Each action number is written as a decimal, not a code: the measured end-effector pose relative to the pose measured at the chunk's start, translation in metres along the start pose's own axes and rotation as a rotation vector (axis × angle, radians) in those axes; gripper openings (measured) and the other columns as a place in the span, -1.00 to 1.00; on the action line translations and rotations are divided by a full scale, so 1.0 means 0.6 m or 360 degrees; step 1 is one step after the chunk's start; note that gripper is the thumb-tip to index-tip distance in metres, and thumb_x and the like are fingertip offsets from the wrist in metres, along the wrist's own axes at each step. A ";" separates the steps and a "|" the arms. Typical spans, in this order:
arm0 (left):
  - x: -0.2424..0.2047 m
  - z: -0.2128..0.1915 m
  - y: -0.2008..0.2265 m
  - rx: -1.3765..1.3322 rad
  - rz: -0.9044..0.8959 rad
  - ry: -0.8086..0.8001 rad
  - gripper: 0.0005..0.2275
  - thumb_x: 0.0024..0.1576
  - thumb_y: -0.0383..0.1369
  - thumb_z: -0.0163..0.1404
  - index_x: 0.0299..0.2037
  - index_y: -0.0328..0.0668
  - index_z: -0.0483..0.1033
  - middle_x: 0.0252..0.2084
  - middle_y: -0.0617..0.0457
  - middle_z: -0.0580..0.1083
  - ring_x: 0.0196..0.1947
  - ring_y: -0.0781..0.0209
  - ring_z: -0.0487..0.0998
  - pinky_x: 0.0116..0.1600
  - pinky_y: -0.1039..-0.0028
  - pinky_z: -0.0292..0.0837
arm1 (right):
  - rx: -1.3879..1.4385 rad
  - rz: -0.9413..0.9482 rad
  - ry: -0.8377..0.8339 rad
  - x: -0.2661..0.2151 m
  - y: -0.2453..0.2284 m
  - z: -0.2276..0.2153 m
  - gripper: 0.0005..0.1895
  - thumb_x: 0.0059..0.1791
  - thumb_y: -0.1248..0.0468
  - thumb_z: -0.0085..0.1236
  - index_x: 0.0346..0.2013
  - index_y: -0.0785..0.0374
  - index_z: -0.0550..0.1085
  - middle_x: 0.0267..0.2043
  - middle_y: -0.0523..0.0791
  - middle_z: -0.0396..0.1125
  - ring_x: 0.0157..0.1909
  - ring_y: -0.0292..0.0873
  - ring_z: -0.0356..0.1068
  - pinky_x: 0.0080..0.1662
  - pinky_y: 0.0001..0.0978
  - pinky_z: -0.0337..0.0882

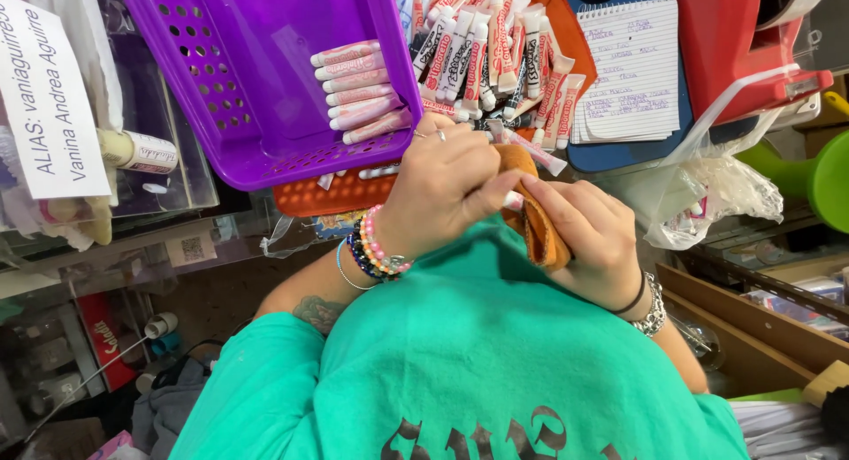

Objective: The person wipes the surface of small white markers with an orange cloth and places them into a purple basket. The person handles markers one at a time, wiping each before stacking them in the basket.

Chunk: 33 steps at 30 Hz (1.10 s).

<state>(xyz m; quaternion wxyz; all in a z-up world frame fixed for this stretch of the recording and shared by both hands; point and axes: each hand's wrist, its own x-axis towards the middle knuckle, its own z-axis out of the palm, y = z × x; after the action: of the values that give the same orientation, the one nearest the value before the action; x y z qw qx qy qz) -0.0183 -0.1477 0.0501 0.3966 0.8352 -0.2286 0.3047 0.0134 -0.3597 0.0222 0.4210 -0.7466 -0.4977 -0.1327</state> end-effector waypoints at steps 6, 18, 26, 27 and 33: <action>-0.009 0.000 0.006 -0.0661 -0.0513 -0.0021 -0.69 0.37 -0.23 -0.18 -0.45 -0.10 0.34 -0.51 0.18 0.21 -0.51 0.03 0.32 -0.22 0.41 0.24 | 0.0347 0.0255 0.0217 -0.013 0.002 0.009 -0.54 -0.06 0.34 0.38 0.07 0.55 0.53 -0.34 0.08 0.37 -0.49 0.04 0.31 -0.33 -0.16 0.43; -0.007 0.001 0.026 -0.0844 -0.0464 -0.0033 -0.87 0.34 -0.30 -0.05 -0.14 -0.16 0.47 -0.30 0.07 0.45 -0.36 0.09 0.45 -0.02 0.32 0.39 | 0.0261 0.0147 0.0280 0.007 -0.008 0.006 -0.69 -0.05 0.45 0.34 -0.04 0.59 0.60 -0.33 0.10 0.41 -0.53 0.01 0.28 -0.40 -0.20 0.38; -0.011 0.012 0.021 -0.0444 -0.0442 0.0053 -0.84 0.28 -0.27 0.04 -0.25 -0.16 0.43 -0.37 0.07 0.37 -0.37 0.03 0.47 -0.11 0.34 0.31 | -0.0822 -0.0335 0.0369 -0.001 0.007 0.008 -0.58 0.16 0.19 -0.01 -0.05 0.49 0.67 -0.37 0.02 0.37 -0.53 -0.11 0.25 -0.40 -0.35 0.32; -0.014 0.018 0.020 -0.0444 -0.0443 0.0051 -0.84 0.28 -0.27 0.04 -0.25 -0.16 0.43 -0.37 0.07 0.37 -0.37 0.03 0.47 -0.11 0.34 0.31 | -0.0821 -0.0332 0.0370 0.004 0.001 0.006 -0.58 0.16 0.19 -0.01 -0.05 0.49 0.67 -0.37 0.02 0.37 -0.53 -0.11 0.25 -0.40 -0.35 0.32; -0.017 0.040 0.008 -0.0918 -0.0641 0.0097 -0.85 0.33 -0.28 -0.03 -0.20 -0.16 0.45 -0.32 0.08 0.39 -0.33 0.13 0.46 -0.07 0.40 0.36 | -0.0367 -0.0014 0.0385 -0.004 0.000 0.016 -0.74 -0.05 0.41 0.37 -0.10 0.52 0.65 -0.40 0.04 0.41 -0.50 0.06 0.38 -0.37 -0.25 0.40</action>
<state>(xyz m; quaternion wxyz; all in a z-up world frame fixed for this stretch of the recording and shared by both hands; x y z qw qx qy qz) -0.0207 -0.1684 0.0334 0.6750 0.7077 -0.1240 0.1679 0.0101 -0.3540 0.0149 0.3887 -0.7665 -0.4281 -0.2796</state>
